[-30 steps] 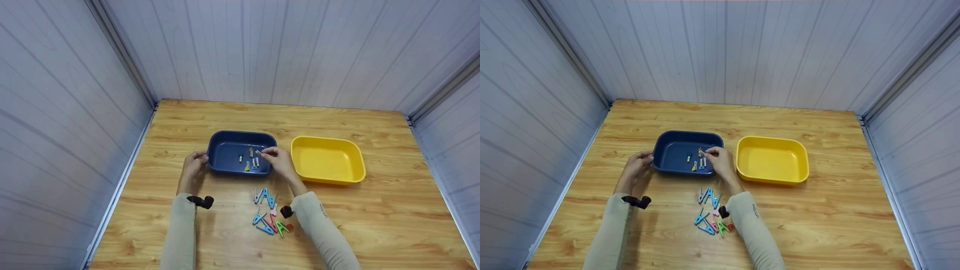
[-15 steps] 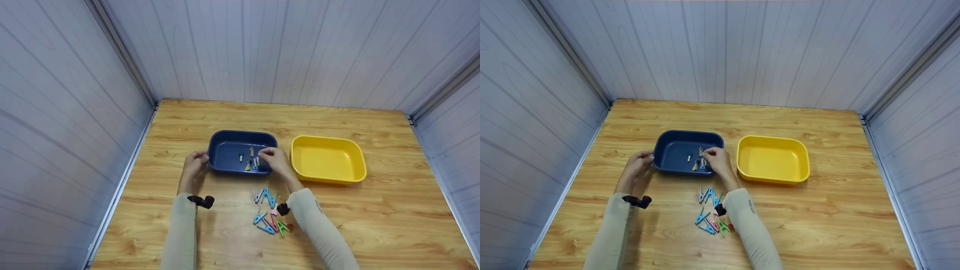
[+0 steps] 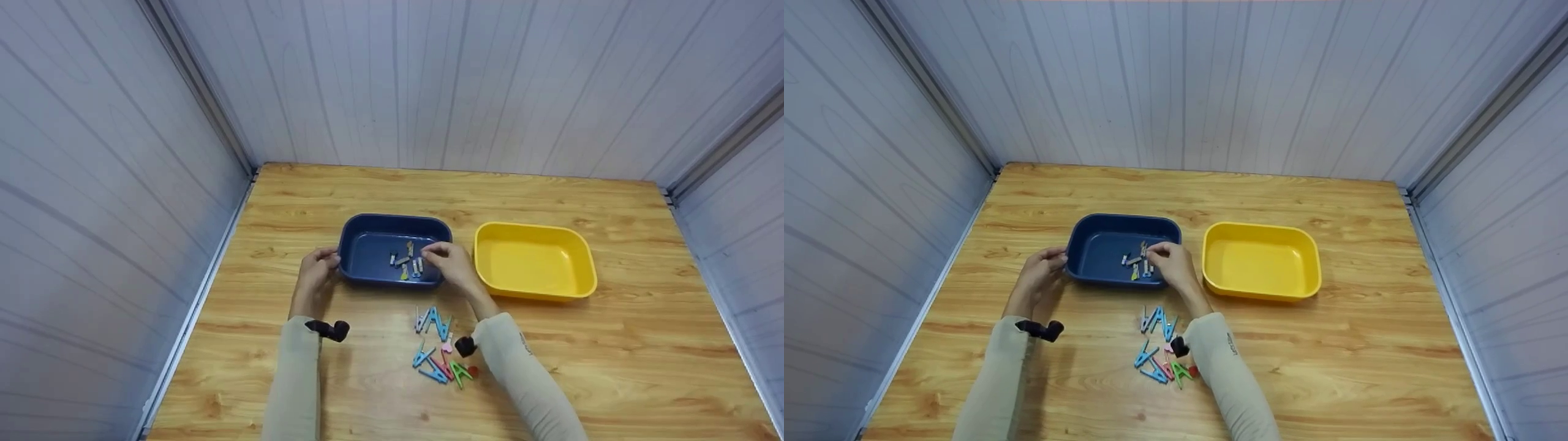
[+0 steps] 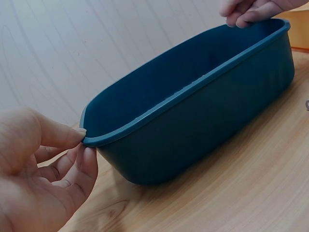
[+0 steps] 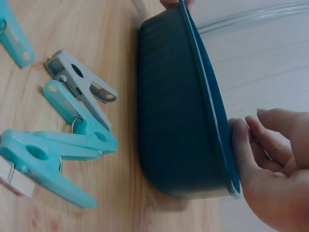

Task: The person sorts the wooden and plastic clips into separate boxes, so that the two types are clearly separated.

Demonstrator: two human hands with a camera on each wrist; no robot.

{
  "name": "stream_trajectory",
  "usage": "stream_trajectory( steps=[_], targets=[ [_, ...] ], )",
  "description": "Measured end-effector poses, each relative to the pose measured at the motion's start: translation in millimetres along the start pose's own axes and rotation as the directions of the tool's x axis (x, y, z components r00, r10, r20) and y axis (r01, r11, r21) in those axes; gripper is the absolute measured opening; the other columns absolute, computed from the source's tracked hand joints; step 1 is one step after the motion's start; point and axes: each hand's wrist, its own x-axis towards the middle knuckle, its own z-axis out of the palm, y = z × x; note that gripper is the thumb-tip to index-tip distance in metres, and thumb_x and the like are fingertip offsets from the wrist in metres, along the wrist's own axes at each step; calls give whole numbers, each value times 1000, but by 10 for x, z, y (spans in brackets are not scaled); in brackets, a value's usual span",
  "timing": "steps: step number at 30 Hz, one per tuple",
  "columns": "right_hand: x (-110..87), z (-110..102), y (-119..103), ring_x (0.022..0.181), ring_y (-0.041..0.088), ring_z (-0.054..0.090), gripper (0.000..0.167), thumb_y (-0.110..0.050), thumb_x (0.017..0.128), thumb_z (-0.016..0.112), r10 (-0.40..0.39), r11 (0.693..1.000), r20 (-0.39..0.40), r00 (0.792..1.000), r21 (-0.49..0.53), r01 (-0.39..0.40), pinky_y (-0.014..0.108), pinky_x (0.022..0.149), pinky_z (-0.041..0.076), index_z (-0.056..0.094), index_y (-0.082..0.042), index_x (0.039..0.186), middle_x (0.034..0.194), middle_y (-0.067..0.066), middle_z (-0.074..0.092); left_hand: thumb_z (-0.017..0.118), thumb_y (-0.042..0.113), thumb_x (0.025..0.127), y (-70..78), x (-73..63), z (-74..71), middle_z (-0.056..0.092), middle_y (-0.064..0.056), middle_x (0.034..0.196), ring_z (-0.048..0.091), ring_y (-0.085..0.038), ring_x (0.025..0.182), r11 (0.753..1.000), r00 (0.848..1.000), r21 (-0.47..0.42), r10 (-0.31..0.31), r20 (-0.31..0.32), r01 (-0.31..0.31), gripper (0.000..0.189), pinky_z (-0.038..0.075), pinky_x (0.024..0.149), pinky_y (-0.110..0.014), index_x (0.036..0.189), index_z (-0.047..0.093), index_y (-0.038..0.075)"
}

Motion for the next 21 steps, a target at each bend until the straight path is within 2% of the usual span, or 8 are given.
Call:
stream_trajectory(
  steps=[9,16,18,21],
  targets=[
    [-63,-51,-2,86,15,63,17,-12,92,62,-13,998,56,998,63,10,28,79,54,69,-2,105,102,12,68,52,-8,89,-12,26,-5,55,-11,101,57,-18,85,1000,1000,16,-6,-10,6,32,49,73,-28,121,53,-8],
    [-116,-83,-6,92,21,66,19,-11,93,61,-35,985,98,995,174,17,43,89,53,67,2,106,105,16,66,53,-8,88,-30,37,-4,56,-8,97,58,-18,86,1000,1000,21,12,-12,-11,30,50,74,-29,118,55,-7],
    [-134,-100,1,93,23,66,21,-11,93,61,-49,983,110,993,183,28,42,90,53,66,3,108,107,18,65,53,-7,88,-36,37,-13,57,-9,97,58,-18,83,999,1000,40,15,-9,-14,30,51,75,-32,118,56,-6],
    [-174,-142,8,97,26,65,25,-12,94,60,-72,984,131,989,169,49,33,87,54,64,6,111,110,21,64,54,-6,89,-35,29,-20,59,-12,99,59,-17,80,998,1000,60,9,-3,-9,31,51,76,-35,120,56,-6]
  ],
)
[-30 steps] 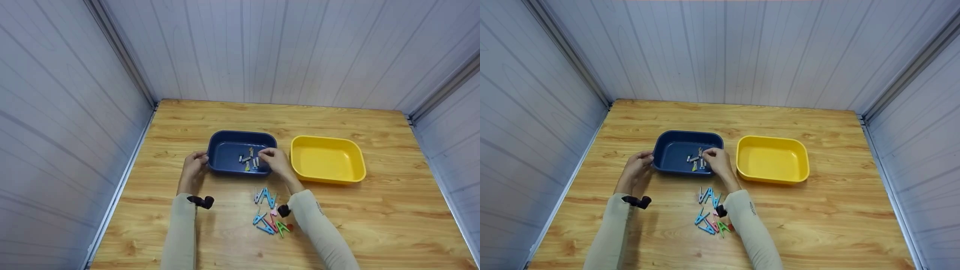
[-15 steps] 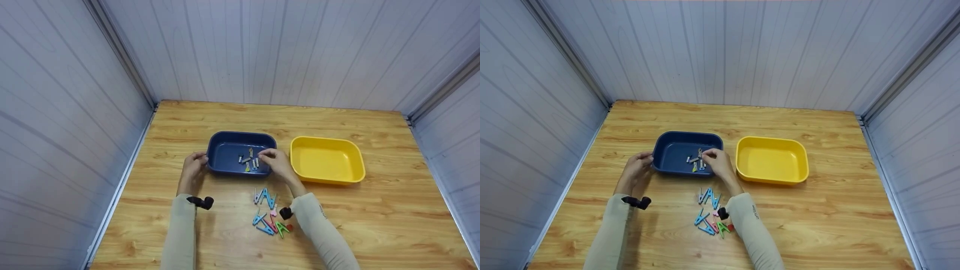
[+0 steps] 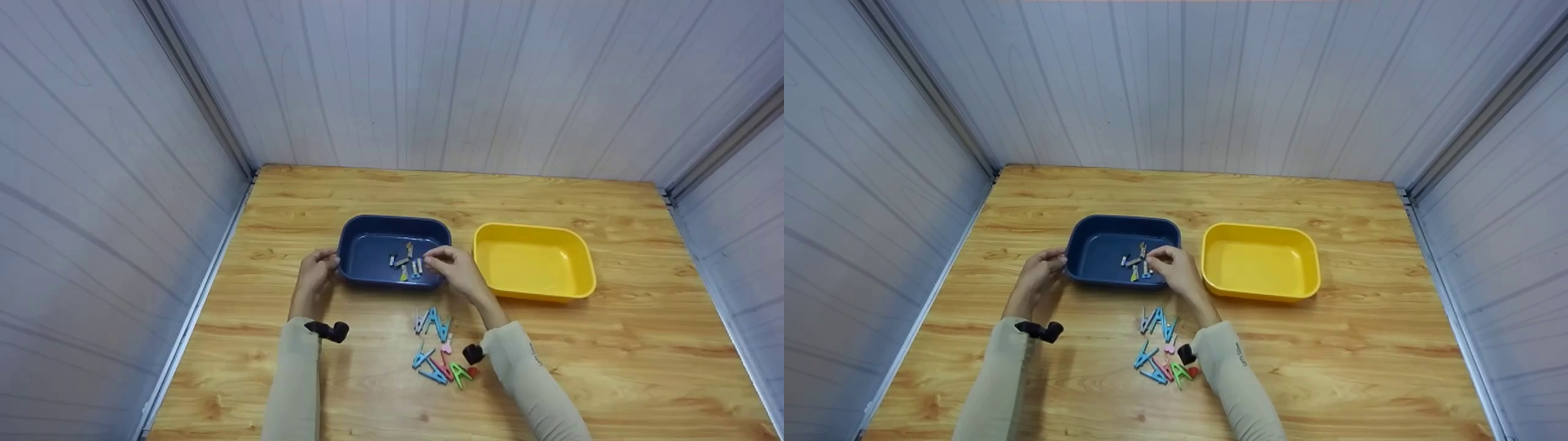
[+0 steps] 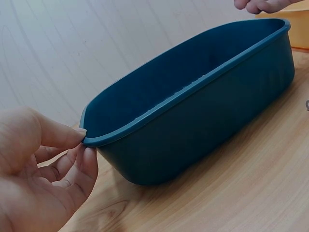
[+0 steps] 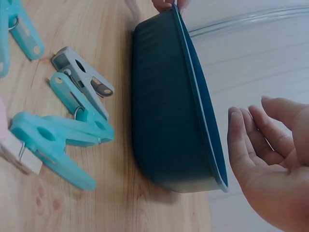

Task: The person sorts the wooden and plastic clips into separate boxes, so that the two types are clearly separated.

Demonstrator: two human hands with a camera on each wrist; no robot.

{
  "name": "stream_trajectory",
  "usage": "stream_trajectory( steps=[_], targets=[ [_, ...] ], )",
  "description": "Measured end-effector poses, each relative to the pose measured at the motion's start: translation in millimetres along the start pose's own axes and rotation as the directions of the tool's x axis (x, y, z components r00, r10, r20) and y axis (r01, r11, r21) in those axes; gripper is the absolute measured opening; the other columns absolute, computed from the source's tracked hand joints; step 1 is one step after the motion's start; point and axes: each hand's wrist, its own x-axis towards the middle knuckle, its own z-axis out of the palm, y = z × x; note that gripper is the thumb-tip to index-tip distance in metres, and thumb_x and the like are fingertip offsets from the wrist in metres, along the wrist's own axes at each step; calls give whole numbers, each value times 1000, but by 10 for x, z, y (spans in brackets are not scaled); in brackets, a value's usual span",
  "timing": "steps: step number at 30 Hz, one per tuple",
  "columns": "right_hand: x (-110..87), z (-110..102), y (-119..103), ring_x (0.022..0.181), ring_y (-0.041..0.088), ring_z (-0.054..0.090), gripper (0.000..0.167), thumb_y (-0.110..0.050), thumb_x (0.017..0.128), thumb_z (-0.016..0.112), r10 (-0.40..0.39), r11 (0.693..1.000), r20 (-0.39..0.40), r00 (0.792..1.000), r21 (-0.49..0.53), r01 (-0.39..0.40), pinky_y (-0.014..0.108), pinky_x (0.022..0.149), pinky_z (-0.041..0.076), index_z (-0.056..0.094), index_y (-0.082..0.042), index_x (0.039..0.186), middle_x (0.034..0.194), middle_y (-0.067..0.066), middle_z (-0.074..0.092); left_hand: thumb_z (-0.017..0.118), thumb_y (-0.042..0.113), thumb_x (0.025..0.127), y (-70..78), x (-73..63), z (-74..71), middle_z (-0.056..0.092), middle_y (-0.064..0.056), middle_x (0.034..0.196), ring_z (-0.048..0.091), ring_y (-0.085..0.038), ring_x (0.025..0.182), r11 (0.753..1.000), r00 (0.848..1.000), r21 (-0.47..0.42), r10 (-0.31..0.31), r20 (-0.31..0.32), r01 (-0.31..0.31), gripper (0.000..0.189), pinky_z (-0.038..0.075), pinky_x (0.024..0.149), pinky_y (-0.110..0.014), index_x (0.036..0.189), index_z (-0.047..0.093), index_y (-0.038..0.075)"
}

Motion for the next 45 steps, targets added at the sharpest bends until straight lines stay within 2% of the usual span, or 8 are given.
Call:
stream_trajectory(
  steps=[4,12,17,25,32,37,41,45],
  targets=[
    [-62,-59,5,99,28,64,31,-18,94,60,-6,1000,26,1000,-24,6,27,86,54,62,6,113,112,22,64,52,-7,90,22,-20,6,58,-14,103,59,-19,82,1000,1000,-26,-4,21,4,34,51,74,-33,124,53,-8],
    [-175,-148,49,96,25,66,27,-24,93,62,6,998,40,999,-69,-4,37,89,53,66,-2,109,105,15,67,51,-9,89,15,2,4,56,-15,101,57,-19,80,1000,1000,-20,7,15,-7,34,49,69,-28,123,53,-10],
    [-257,-158,97,97,35,63,31,-24,92,63,-5,997,64,998,-78,10,49,92,50,65,1,110,103,17,67,52,-8,88,-14,19,-8,57,-14,99,58,-19,81,999,999,-33,23,25,-23,30,51,69,-29,118,55,-9],
    [-438,-176,85,100,46,59,24,-13,93,61,-15,998,159,987,-52,23,46,89,52,64,4,110,106,27,64,52,-7,89,-38,41,-6,58,-11,102,60,-19,85,999,1000,-53,-9,15,10,29,52,71,-29,118,56,-5],
    [-639,-172,17,95,33,64,24,-13,92,63,-5,997,195,981,-74,19,38,87,54,65,5,108,103,22,66,52,-4,92,29,-14,0,55,-14,113,58,-21,95,999,999,-5,-43,14,43,35,49,83,-33,127,50,-6],
    [-762,-176,34,92,26,65,22,-10,91,63,11,986,224,974,-165,27,35,85,54,67,4,107,104,23,67,52,-3,91,27,-13,-1,54,-13,110,57,-20,92,999,999,-29,-44,19,45,34,50,80,-31,125,51,-5],
    [-810,-183,175,89,14,61,21,-12,91,64,-7,964,236,972,-257,69,21,79,49,68,2,106,104,16,69,53,-3,90,1,10,-6,55,-10,105,58,-19,92,999,1000,-28,-27,10,27,30,51,79,-31,120,54,-3],
    [-818,-201,404,90,10,60,19,-14,90,66,-3,956,234,972,-285,72,19,81,47,70,-2,105,103,12,70,53,-6,88,-50,51,-31,56,-10,102,59,-19,89,996,999,-86,-2,34,5,28,52,78,-33,116,55,-4]
  ],
)
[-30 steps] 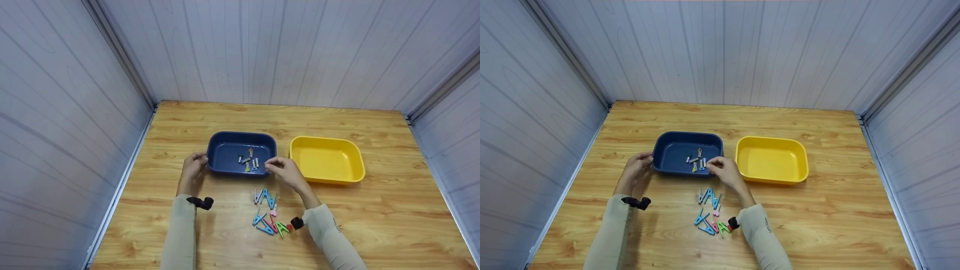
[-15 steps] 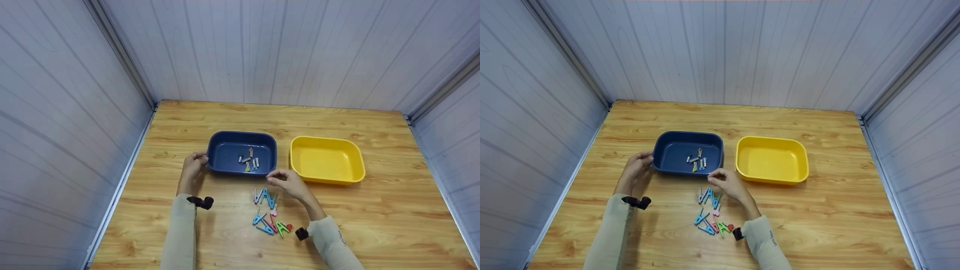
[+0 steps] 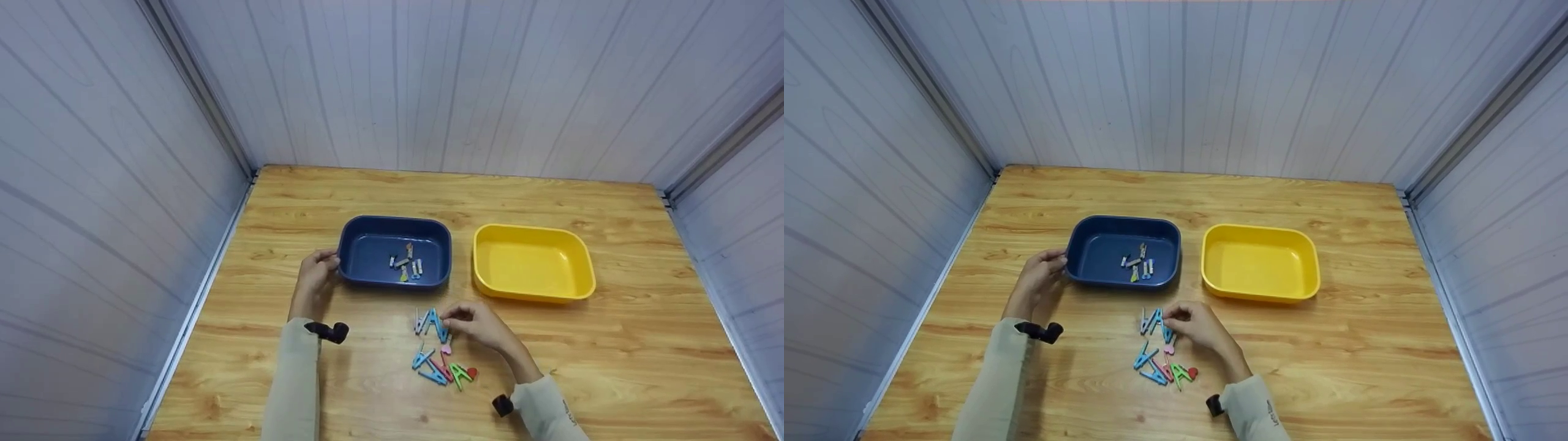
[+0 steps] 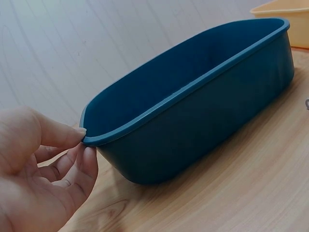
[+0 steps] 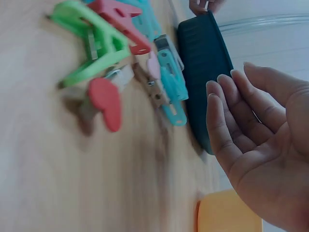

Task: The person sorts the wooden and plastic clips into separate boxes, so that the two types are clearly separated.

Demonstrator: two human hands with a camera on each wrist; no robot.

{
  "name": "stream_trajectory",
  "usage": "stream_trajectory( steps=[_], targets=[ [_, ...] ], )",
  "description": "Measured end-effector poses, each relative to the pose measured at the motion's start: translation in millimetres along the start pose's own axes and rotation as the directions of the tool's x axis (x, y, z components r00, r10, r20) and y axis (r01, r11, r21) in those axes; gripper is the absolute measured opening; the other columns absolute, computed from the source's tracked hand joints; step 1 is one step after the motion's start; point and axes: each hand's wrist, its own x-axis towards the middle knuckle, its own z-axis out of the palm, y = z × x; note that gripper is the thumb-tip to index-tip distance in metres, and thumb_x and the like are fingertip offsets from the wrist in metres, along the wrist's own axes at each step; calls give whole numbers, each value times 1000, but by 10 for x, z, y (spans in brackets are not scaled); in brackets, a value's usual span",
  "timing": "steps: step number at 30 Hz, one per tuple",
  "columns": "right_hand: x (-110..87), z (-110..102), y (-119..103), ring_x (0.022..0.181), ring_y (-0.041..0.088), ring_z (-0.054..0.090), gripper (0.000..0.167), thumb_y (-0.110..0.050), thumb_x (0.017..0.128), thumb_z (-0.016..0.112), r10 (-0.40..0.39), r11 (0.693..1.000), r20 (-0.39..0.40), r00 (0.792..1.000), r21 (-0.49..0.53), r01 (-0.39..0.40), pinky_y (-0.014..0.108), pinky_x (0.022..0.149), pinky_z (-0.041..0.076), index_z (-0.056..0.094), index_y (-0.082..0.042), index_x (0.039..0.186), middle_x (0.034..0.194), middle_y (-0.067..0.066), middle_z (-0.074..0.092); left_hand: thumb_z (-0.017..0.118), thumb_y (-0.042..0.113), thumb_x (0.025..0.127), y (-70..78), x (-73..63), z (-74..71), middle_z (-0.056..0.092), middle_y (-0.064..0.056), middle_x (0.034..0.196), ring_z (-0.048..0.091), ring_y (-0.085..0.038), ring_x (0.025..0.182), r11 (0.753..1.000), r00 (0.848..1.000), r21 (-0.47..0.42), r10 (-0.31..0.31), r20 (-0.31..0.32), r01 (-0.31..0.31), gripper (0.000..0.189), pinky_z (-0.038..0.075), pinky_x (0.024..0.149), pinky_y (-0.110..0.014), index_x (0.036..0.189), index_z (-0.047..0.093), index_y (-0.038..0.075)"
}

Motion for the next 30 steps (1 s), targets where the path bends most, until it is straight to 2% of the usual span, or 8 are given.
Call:
stream_trajectory(
  steps=[4,6,10,13,17,22,26,30],
  targets=[
    [-27,33,136,89,8,60,19,-19,88,68,-9,1000,4,1000,-16,9,20,81,48,71,-6,102,100,7,70,52,-6,88,-8,-15,3,54,-10,102,57,-19,88,1000,1000,-12,19,4,-19,29,52,76,-31,117,53,-6],
    [-41,42,162,89,10,61,18,-20,88,69,-5,1000,7,1000,-10,5,20,81,48,71,-7,101,98,6,70,53,-6,88,-63,48,-39,55,-10,98,58,-19,85,998,999,-50,31,25,-29,27,53,73,-31,115,54,-6],
    [-71,66,174,88,12,60,17,-19,88,68,18,999,14,1000,-29,-17,20,80,48,70,-8,100,96,4,69,54,-6,87,-73,56,-56,56,-9,95,58,-19,83,997,998,-77,36,44,-32,25,53,71,-31,113,55,-6],
    [-83,95,175,87,10,60,16,-17,88,68,12,997,29,999,-74,-10,21,80,49,70,-7,100,95,2,69,52,-7,87,14,-47,16,54,-8,96,56,-19,85,1000,1000,-9,21,-2,-21,29,51,74,-30,117,53,-7],
    [-95,132,169,86,10,59,15,-14,87,69,-13,992,54,998,-127,19,21,79,49,70,-6,100,95,2,68,51,-8,88,63,-70,51,53,-7,97,55,-20,90,999,999,48,-9,-43,11,33,48,77,-29,121,52,-7],
    [-109,153,144,88,12,57,14,-11,87,68,-20,983,102,995,-181,38,24,80,49,69,-8,100,98,2,64,50,-8,90,94,-74,57,53,-8,100,54,-21,92,999,999,26,-35,-32,36,35,48,81,-31,125,50,-7],
    [-113,176,121,89,13,55,15,-7,86,67,-45,962,133,990,-260,78,27,81,50,68,-9,101,100,1,60,50,-8,90,91,-73,57,53,-9,100,55,-21,92,999,998,7,-45,-33,45,34,48,83,-33,124,50,-7],
    [-128,200,102,93,12,54,17,-4,85,66,-68,936,122,990,-337,106,32,86,50,69,-10,100,103,-2,56,51,-7,90,88,-72,61,53,-8,100,55,-20,91,998,998,52,-35,-46,37,34,48,81,-31,124,52,-6]
  ],
)
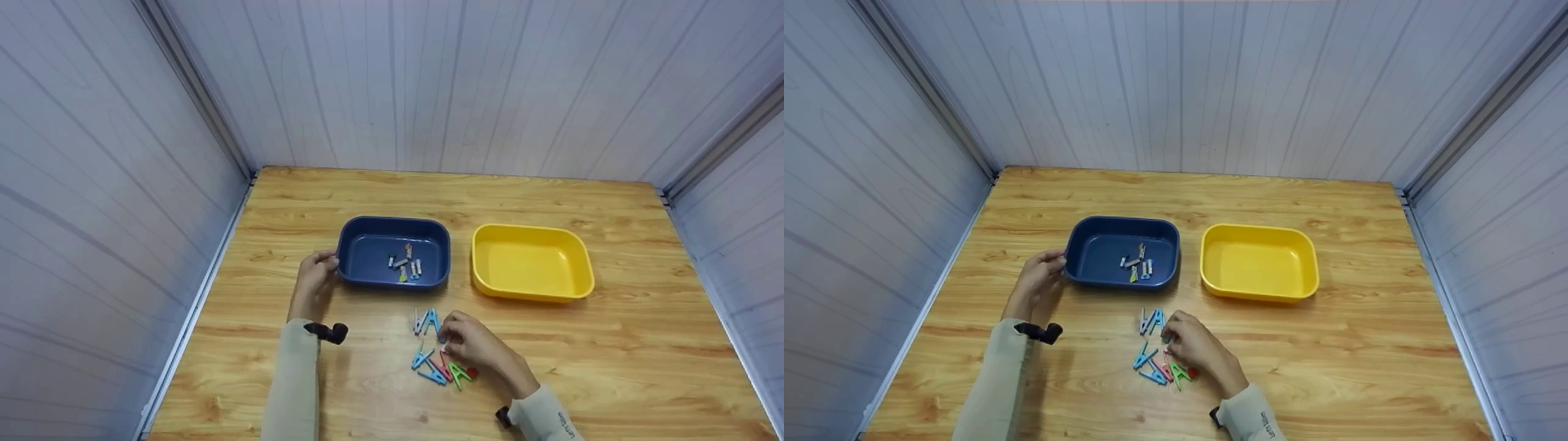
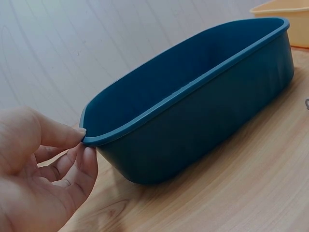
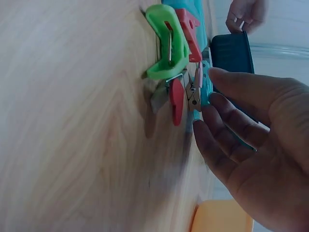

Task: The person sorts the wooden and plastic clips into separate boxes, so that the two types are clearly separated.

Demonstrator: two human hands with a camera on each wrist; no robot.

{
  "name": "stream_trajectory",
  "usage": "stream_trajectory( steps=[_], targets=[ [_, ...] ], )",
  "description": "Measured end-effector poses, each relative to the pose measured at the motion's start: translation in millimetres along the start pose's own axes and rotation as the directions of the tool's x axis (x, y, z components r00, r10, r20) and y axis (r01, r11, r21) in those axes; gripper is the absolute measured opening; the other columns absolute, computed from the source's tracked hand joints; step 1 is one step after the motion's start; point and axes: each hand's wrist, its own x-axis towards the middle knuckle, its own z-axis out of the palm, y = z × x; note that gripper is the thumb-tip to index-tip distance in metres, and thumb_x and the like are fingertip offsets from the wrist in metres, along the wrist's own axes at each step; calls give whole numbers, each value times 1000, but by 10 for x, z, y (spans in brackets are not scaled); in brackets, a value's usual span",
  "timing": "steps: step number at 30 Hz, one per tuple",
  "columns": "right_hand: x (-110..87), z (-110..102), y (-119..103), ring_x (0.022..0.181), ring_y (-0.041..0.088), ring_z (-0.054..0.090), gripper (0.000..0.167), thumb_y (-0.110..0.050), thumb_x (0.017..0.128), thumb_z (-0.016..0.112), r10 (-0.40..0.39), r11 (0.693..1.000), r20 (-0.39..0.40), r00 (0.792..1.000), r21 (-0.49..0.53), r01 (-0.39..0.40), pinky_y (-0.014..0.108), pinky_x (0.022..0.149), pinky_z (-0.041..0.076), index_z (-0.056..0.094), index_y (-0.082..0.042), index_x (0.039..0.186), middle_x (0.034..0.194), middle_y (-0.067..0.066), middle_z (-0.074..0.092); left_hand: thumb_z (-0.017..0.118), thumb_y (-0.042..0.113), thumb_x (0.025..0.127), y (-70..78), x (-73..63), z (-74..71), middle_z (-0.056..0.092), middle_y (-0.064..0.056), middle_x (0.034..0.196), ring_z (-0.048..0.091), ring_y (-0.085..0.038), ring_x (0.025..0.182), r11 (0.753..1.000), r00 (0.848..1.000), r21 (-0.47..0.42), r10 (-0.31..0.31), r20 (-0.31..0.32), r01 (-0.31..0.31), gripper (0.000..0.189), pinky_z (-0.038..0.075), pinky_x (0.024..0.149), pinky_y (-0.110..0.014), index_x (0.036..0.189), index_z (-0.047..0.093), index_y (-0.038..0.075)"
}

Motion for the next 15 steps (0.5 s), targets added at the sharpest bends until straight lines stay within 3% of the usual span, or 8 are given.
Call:
stream_trajectory(
  steps=[4,10,15],
  targets=[
    [-9,9,-13,97,13,54,18,-2,84,66,-15,999,-16,1000,-47,15,36,91,49,69,-10,100,106,-3,53,52,-7,89,0,1,-5,55,-8,99,56,-20,92,999,1000,36,13,-10,-13,33,49,78,-29,123,54,-7],
    [-15,13,2,96,13,54,17,-5,85,66,-17,997,-44,999,-70,14,35,88,49,69,-11,101,105,-3,54,51,-8,89,0,1,-3,53,-7,94,55,-20,89,1000,1000,-6,23,13,-23,33,48,78,-30,122,52,-9],
    [-33,36,35,94,12,55,18,-8,85,68,-22,998,-78,997,-68,17,31,84,51,67,-13,102,109,-2,53,51,-8,89,-8,-4,-4,55,-12,102,57,-20,86,1000,1000,-16,19,19,-19,34,49,75,-32,123,51,-8]
  ],
)
